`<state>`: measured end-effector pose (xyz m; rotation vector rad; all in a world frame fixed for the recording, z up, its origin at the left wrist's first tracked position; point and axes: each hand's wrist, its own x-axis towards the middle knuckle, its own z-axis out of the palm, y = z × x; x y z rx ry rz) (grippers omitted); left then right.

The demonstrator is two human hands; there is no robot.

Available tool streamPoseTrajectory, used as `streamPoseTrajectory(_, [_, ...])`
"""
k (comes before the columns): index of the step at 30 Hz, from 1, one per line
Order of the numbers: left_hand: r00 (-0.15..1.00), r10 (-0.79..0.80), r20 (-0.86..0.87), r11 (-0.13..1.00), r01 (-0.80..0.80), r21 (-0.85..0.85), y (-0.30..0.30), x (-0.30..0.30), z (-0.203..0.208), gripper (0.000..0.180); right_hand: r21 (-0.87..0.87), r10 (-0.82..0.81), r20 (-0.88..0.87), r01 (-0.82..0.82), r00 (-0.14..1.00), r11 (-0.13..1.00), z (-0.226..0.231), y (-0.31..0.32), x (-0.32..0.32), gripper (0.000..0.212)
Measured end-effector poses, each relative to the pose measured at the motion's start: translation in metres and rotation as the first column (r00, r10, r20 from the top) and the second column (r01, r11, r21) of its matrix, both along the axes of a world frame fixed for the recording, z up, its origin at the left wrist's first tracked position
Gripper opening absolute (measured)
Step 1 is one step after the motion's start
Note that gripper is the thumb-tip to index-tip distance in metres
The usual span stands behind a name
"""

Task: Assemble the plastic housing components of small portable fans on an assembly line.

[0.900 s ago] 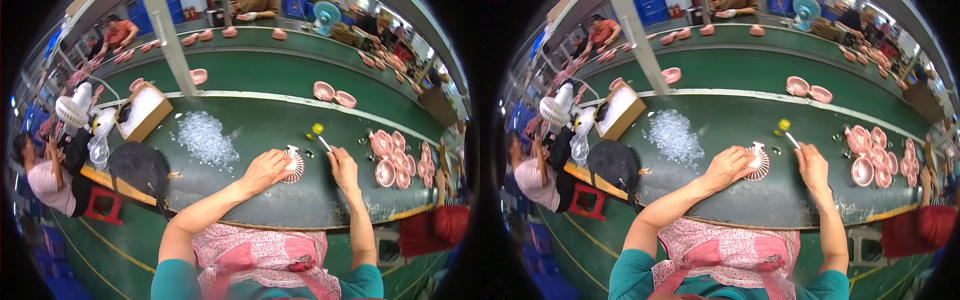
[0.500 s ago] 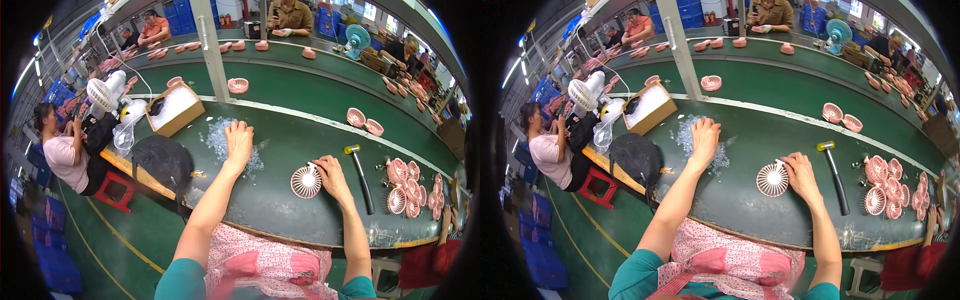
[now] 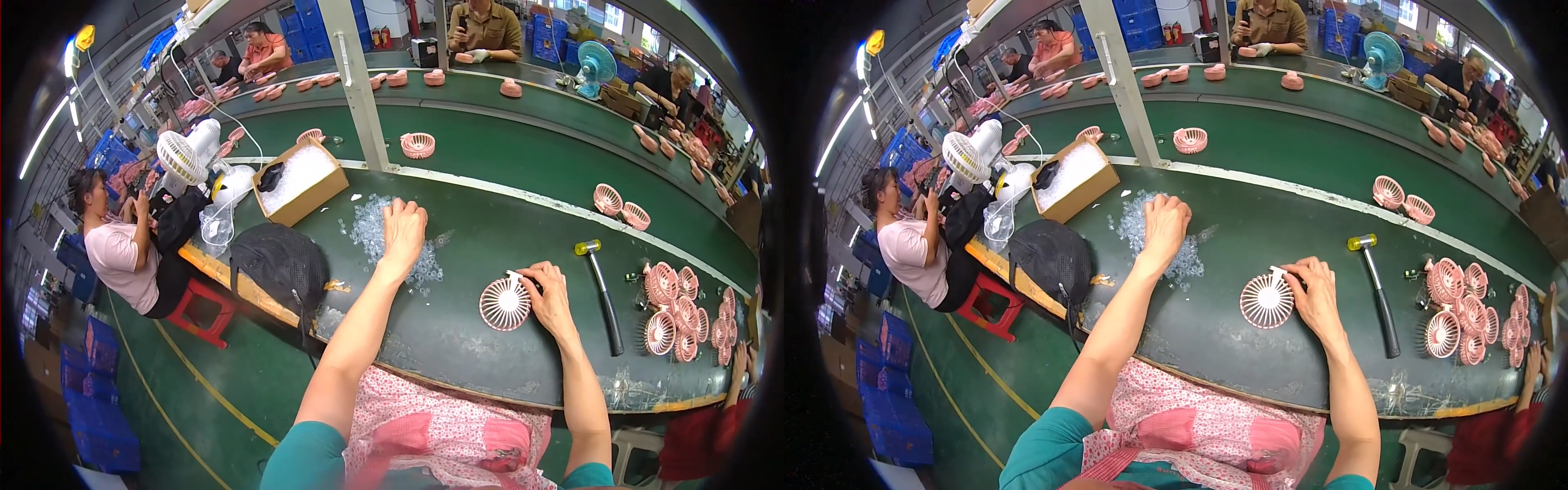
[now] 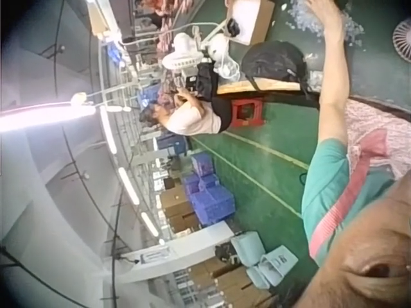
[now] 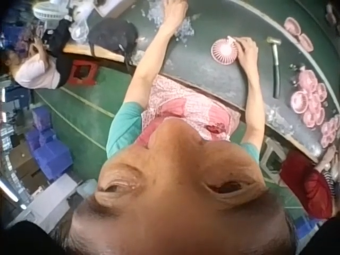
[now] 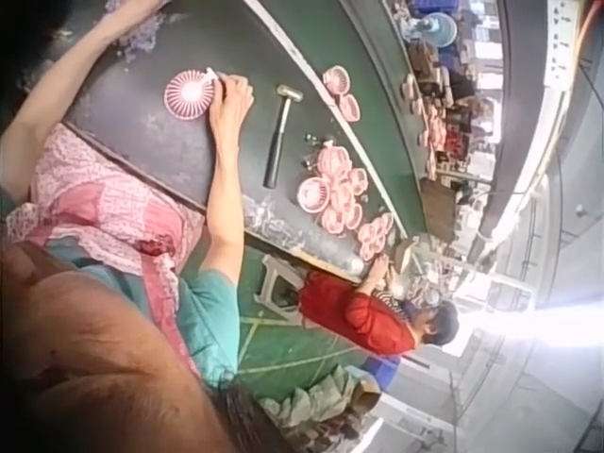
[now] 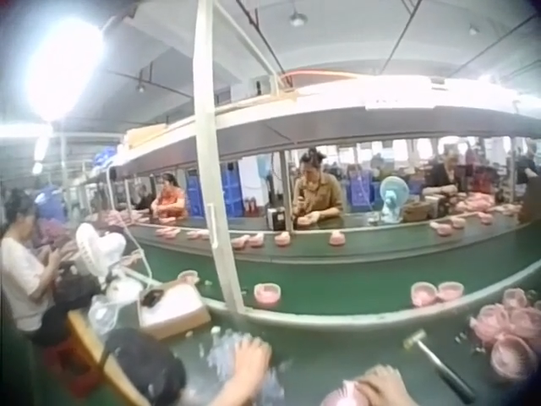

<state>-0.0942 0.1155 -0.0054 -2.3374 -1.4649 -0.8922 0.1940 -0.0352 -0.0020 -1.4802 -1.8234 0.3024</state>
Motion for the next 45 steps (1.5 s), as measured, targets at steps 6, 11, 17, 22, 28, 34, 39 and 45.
streamPoseTrajectory(6, [1.0, -0.009, -0.027, 0.999, 0.008, -0.053, 0.002, 0.0, 0.0, 0.008, -0.001, -0.011, -0.001, 0.011, 1.0, 1.0, 0.0, -0.001, -0.001, 0.017])
streamPoseTrajectory(11, [0.996, -0.059, 0.065, 0.998, 0.061, -0.027, 0.003, -0.001, -0.003, 0.009, -0.006, -0.01, -0.004, 0.01, 1.0, 1.0, -0.001, -0.001, -0.001, 0.017])
streamPoseTrajectory(17, [0.994, -0.051, 0.093, 0.998, 0.053, -0.018, 0.003, 0.002, -0.004, 0.008, 0.012, -0.006, -0.003, 0.006, 1.0, 1.0, -0.002, 0.0, 0.0, 0.017])
streamPoseTrajectory(22, [0.989, -0.097, 0.114, 0.992, 0.105, -0.066, 0.0, 0.003, 0.003, 0.012, -0.001, -0.012, -0.007, 0.012, 1.0, 1.0, -0.001, 0.0, -0.001, 0.016])
streamPoseTrajectory(28, [0.937, -0.21, 0.279, 0.972, 0.231, -0.041, -0.021, 0.017, 0.02, 0.015, 0.005, -0.012, -0.006, 0.012, 1.0, 1.0, -0.002, -0.002, -0.001, 0.016])
streamPoseTrajectory(34, [0.844, -0.228, 0.485, 0.948, 0.305, -0.086, -0.044, 0.035, 0.013, 0.022, 0.026, -0.001, -0.078, 0.003, 0.997, 1.0, 0.0, -0.009, -0.001, 0.013])
streamPoseTrajectory(39, [0.654, -0.306, 0.692, 0.777, 0.592, -0.215, -0.053, 0.051, 0.011, 0.013, -0.113, -0.017, -0.459, -0.039, 0.888, 0.993, 0.006, -0.005, -0.009, 0.019])
streamPoseTrajectory(45, [0.061, 0.441, 0.895, 0.123, 0.984, -0.127, -0.069, 0.062, 0.005, 0.022, -0.043, 0.027, -0.505, -0.056, 0.863, 0.998, 0.013, -0.009, -0.019, 0.02])
